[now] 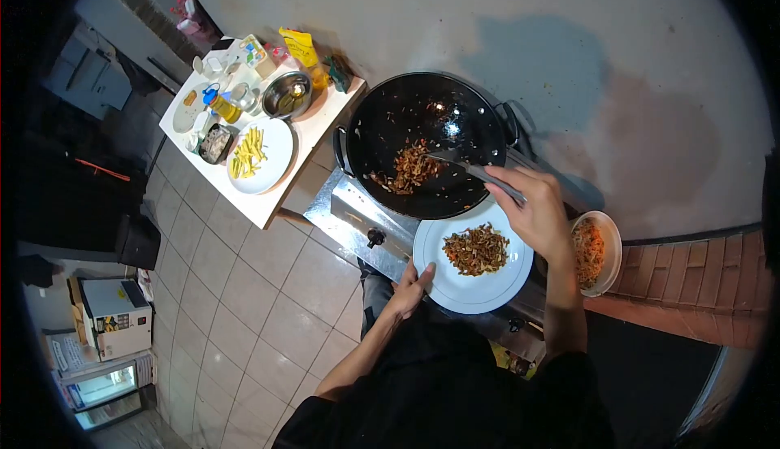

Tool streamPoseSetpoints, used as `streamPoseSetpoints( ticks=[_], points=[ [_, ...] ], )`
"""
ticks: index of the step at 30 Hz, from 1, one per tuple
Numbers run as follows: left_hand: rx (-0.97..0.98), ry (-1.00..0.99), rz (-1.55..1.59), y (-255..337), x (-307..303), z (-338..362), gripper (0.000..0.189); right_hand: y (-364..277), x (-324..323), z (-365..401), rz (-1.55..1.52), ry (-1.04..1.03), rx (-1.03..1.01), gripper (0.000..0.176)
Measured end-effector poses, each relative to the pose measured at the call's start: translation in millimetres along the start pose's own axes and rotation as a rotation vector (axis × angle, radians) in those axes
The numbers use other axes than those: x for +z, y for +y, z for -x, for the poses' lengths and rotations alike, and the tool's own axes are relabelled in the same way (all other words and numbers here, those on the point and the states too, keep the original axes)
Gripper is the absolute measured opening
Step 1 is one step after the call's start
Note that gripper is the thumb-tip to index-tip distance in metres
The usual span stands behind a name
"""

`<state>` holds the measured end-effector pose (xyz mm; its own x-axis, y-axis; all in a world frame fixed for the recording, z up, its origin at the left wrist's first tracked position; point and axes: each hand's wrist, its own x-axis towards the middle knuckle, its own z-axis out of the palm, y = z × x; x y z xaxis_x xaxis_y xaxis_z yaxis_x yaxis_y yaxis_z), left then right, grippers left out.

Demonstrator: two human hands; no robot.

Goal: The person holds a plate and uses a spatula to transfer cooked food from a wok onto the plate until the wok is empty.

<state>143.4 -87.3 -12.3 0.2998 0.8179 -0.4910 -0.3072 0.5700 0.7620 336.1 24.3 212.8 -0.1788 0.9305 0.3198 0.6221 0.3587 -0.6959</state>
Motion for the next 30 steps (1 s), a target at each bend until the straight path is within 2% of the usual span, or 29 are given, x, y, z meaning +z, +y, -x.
streamPoseSetpoints(
  ticks=[4, 6, 9, 11, 16, 19, 23, 25, 28, 30],
  points=[
    [-0.048, 0.025, 0.029, -2, 4, -4, 0.055, -18, 7, 12, -0.032, 0.002, -0.029, 0.020],
    [-0.046, 0.015, 0.007, 1, 4, -3, 0.056, -15, 34, 6, -0.027, -0.011, -0.040, 0.017],
    [-0.042, 0.031, -0.004, 7, 8, 0, 0.056, -4, 60, -16, 0.040, 0.043, -0.049, 0.015],
    [-0.034, 0.024, -0.042, 8, 6, -2, 0.056, -3, 66, -27, -0.064, 0.170, -0.029, 0.011],
    [0.044, -0.023, -0.061, -1, 2, -7, 0.055, -23, 71, -34, -0.139, 0.175, -0.077, 0.010],
    [-0.021, -0.003, -0.096, 15, 7, -1, 0.055, -18, 87, -47, -0.167, 0.142, -0.123, 0.012],
    [-0.014, -0.006, -0.132, 4, 1, -8, 0.056, 12, 89, -58, -0.106, 0.212, -0.058, 0.012],
    [0.044, -0.004, -0.110, 0, 1, -8, 0.056, -4, 76, -55, -0.131, 0.202, -0.050, 0.012],
    [-0.033, -0.019, -0.119, 4, 1, -8, 0.054, -12, 79, -53, -0.188, 0.211, -0.069, 0.014],
    [-0.062, -0.017, -0.121, 13, 4, -3, 0.053, -3, 89, -60, -0.116, 0.122, -0.074, 0.014]
  ],
)
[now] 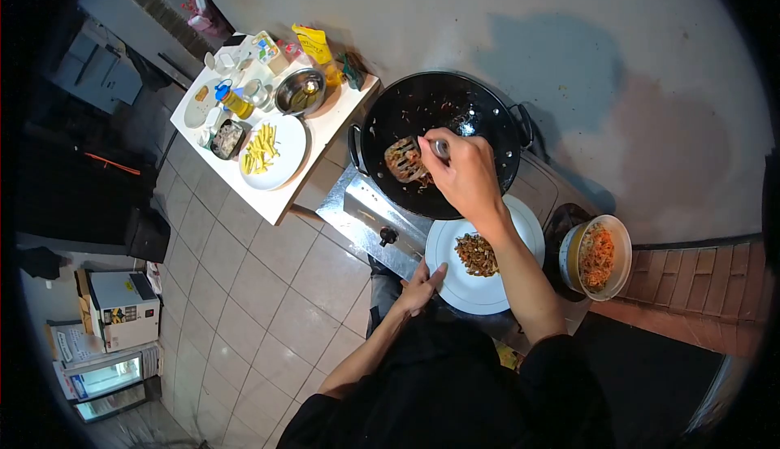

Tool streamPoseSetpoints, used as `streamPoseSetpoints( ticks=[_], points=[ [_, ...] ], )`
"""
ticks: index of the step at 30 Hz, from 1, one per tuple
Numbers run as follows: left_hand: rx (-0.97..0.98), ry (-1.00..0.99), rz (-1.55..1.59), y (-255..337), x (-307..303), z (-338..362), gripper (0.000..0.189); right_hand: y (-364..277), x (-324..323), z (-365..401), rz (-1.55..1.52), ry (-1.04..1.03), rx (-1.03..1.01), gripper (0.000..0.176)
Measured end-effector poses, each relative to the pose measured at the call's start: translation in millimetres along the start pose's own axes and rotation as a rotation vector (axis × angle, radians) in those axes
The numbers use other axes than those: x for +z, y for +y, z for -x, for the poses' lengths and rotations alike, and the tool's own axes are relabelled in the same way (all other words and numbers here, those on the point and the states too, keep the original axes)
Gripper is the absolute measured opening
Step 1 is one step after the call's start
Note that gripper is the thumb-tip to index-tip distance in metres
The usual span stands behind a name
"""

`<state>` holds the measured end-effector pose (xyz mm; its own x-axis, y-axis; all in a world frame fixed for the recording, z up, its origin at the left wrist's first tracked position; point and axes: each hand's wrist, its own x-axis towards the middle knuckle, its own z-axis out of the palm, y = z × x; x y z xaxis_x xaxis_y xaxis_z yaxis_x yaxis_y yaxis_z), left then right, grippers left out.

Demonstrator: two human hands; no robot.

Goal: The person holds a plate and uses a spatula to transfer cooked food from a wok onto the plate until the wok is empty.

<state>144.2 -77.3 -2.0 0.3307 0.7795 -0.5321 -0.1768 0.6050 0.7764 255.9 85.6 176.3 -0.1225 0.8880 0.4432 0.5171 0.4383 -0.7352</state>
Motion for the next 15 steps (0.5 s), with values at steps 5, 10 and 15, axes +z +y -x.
streamPoseSetpoints(
  ticks=[5, 10, 15],
  points=[
    [0.045, 0.004, 0.024, 0, 0, 0, 0.049, 31, -26, -17, 0.020, 0.098, 0.112, 0.020],
    [-0.088, 0.043, -0.086, 27, 3, 14, 0.049, 51, -67, -37, 0.144, 0.144, 0.068, 0.020],
    [-0.071, 0.100, 0.071, -9, -5, 3, 0.052, 82, -59, -45, 0.211, 0.016, 0.058, 0.021]
  ],
)
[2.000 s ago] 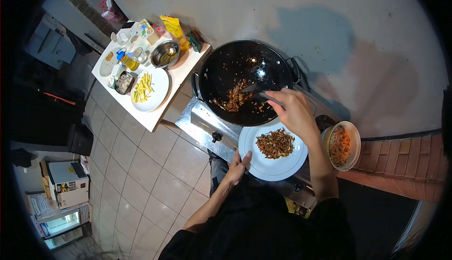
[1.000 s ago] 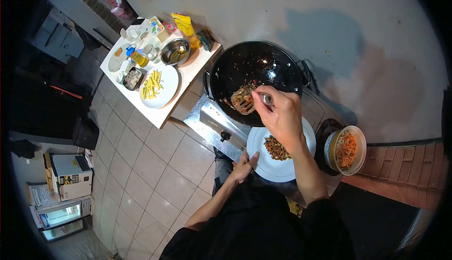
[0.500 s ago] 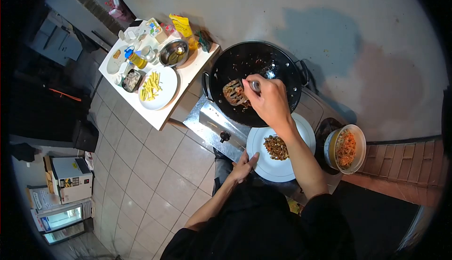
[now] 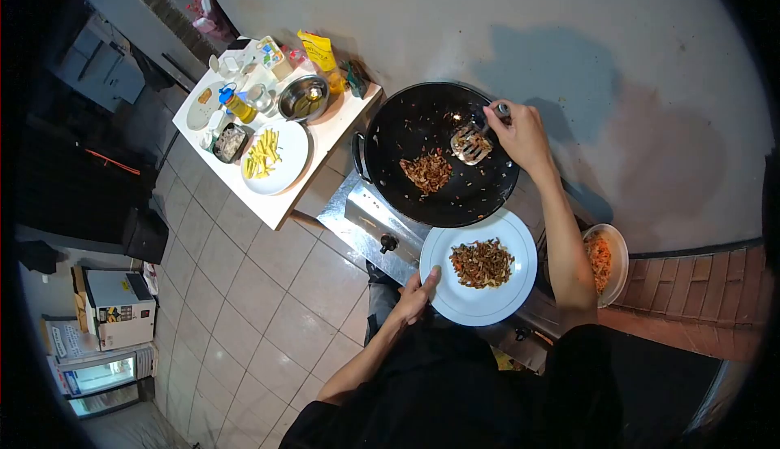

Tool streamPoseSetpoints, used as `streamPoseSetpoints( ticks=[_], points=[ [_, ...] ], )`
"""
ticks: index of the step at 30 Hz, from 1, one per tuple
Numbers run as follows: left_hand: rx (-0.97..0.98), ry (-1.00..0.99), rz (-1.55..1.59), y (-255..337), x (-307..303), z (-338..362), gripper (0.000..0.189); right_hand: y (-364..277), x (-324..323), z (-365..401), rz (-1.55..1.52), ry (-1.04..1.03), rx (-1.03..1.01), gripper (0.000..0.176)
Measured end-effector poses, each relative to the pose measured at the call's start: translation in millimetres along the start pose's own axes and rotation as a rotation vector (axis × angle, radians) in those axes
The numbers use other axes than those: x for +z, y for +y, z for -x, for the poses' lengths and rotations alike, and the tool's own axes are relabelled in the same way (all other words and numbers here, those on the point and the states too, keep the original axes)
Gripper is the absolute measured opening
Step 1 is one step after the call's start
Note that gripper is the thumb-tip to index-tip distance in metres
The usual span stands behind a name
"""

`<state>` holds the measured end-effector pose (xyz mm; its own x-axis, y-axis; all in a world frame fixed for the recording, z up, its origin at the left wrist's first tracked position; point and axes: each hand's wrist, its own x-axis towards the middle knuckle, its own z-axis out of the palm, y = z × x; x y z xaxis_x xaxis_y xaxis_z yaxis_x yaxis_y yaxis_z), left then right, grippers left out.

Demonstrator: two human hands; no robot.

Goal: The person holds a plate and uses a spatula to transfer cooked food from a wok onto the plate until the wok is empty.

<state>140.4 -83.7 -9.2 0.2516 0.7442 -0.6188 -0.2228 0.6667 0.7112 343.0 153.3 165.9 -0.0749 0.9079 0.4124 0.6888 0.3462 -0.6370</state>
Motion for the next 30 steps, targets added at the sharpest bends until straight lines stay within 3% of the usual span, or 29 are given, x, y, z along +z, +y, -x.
streamPoseSetpoints(
  ticks=[2, 4, 5, 7, 10, 13, 14, 15, 17, 18, 20, 21, 23, 24, 27, 28, 30],
  points=[
    [0.024, 0.007, 0.124, -2, 3, -1, 0.051, -3, 3, 1, -0.066, -0.061, 0.068, 0.021],
    [-0.174, 0.213, 0.047, 28, 22, 18, 0.053, -6, 2, 1, -0.074, -0.075, 0.042, 0.022],
    [-0.174, 0.210, 0.045, 3, 14, 5, 0.053, -5, 1, 3, -0.084, -0.086, 0.021, 0.022],
    [0.002, 0.261, 0.059, -62, -10, -29, 0.054, 0, 3, 2, -0.055, -0.083, -0.005, 0.022],
    [-0.024, 0.157, -0.095, -12, -1, 6, 0.049, -2, -1, 0, -0.041, -0.070, -0.041, 0.021],
    [0.085, 0.222, -0.114, 5, 6, 26, 0.049, 2, -4, -6, -0.040, -0.057, -0.037, 0.021],
    [-0.025, 0.158, -0.111, 17, -4, 38, 0.044, 4, -5, -8, -0.023, -0.056, -0.024, 0.022],
    [0.245, 0.255, 0.032, 13, 3, 36, 0.039, 10, -1, -12, -0.025, -0.060, -0.026, 0.022],
    [0.052, 0.275, 0.093, 13, -16, 60, 0.033, 24, 13, -17, -0.107, -0.005, -0.108, 0.021],
    [0.047, 0.321, 0.009, 4, -29, 66, 0.034, 18, 13, -16, -0.114, -0.011, -0.109, 0.021],
    [-0.008, 0.384, -0.017, -6, -56, 82, 0.036, 0, 12, -12, -0.112, -0.241, 0.093, 0.021],
    [-0.011, 0.421, -0.001, -18, -69, 87, 0.037, 0, 14, -11, -0.117, -0.247, 0.089, 0.021],
    [0.151, 0.522, 0.157, -24, -77, 98, 0.041, 3, 15, -12, -0.306, -0.281, -0.120, 0.020],
    [0.229, 0.588, 0.224, -24, -80, 104, 0.045, 1, 12, -15, -0.311, -0.276, -0.110, 0.020],
    [0.123, 0.752, 0.249, -23, -103, 126, 0.046, -3, 12, -30, -0.327, -0.262, -0.072, 0.017],
    [0.254, 0.670, 0.262, -17, -105, 131, 0.047, -3, 20, -32, -0.352, -0.260, -0.130, 0.016],
    [0.270, 0.686, 0.295, -6, -111, 139, 0.044, -3, 31, -30, -0.409, -0.316, -0.154, 0.016]
  ],
)
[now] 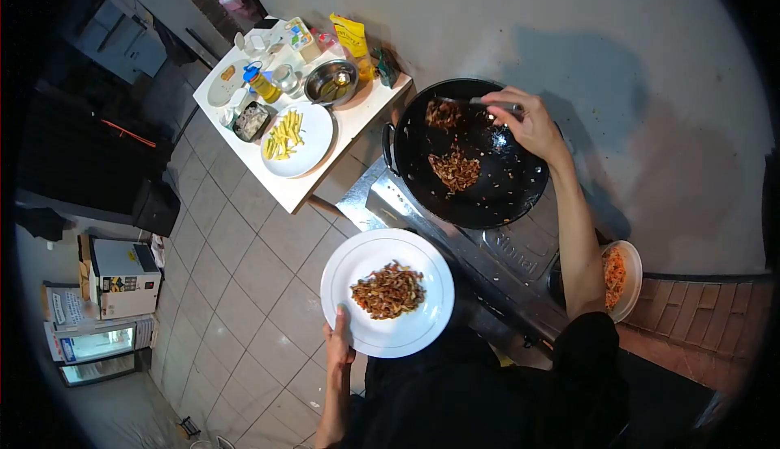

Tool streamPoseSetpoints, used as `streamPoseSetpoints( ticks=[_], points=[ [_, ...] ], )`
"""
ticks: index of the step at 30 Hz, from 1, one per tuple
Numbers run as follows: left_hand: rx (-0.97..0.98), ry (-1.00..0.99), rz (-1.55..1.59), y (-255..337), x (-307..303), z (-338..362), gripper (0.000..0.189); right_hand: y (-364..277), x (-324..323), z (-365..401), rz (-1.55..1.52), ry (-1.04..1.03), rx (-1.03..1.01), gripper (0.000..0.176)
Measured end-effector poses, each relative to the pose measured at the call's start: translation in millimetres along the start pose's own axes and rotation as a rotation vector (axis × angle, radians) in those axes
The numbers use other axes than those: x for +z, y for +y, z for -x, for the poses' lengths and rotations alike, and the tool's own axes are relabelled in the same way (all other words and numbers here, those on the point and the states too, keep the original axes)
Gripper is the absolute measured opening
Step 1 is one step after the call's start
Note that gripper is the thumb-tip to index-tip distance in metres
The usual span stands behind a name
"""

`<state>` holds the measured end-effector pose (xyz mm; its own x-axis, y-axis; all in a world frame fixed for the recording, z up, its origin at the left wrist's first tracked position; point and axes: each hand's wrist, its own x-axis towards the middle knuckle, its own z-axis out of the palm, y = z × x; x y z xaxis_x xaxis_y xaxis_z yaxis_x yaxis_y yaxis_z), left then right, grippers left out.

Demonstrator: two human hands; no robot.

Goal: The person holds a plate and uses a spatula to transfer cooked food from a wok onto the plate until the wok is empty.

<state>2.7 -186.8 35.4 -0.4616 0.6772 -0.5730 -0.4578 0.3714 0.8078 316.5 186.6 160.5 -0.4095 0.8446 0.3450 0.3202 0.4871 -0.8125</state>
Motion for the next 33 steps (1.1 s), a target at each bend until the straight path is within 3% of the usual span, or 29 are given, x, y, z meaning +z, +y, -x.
streamPoseSetpoints(
  ticks=[3, 5, 11, 15, 17, 19, 21, 23, 25, 27, 29, 33],
  points=[
    [0.030, 0.031, 0.055, 10, 0, -3, 0.046, -10, -6, 11, -0.021, -0.132, 0.022, 0.017],
    [-0.016, 0.216, 0.013, 19, 4, -2, 0.051, -24, -15, 23, -0.048, -0.248, 0.115, 0.017],
    [0.038, 0.087, 0.071, 13, -8, -23, 0.057, -19, -14, 19, -0.007, -0.055, 0.031, 0.017],
    [0.013, 0.124, 0.104, 12, -5, -29, 0.056, -21, 2, 18, -0.124, -0.097, 0.076, 0.018],
    [-0.024, 0.167, 0.074, 19, -1, -29, 0.056, -33, -9, 24, 0.099, -0.247, -0.038, 0.017],
    [-0.060, 0.211, 0.042, 29, 2, -29, 0.056, -40, -15, 32, 0.126, -0.228, -0.048, 0.016],
    [-0.103, 0.146, -0.005, 38, 1, -33, 0.059, -49, -20, 33, 0.128, -0.114, 0.059, 0.016],
    [-0.051, 0.141, 0.042, 31, -5, -44, 0.059, -39, -17, 27, 0.078, -0.021, 0.055, 0.017],
    [-0.004, 0.132, 0.079, 32, -7, -49, 0.060, -29, -8, 18, 0.259, 0.055, -0.016, 0.019],
    [0.036, 0.049, 0.101, 40, -5, -51, 0.061, -27, 2, 17, 0.253, -0.013, 0.035, 0.019],
    [0.038, 0.045, 0.101, 45, -4, -55, 0.061, -33, 4, 23, 0.259, -0.103, -0.046, 0.019],
    [0.005, 0.046, 0.076, 54, -6, -58, 0.053, -51, 3, 31, 0.217, -0.136, -0.016, 0.021]
  ],
)
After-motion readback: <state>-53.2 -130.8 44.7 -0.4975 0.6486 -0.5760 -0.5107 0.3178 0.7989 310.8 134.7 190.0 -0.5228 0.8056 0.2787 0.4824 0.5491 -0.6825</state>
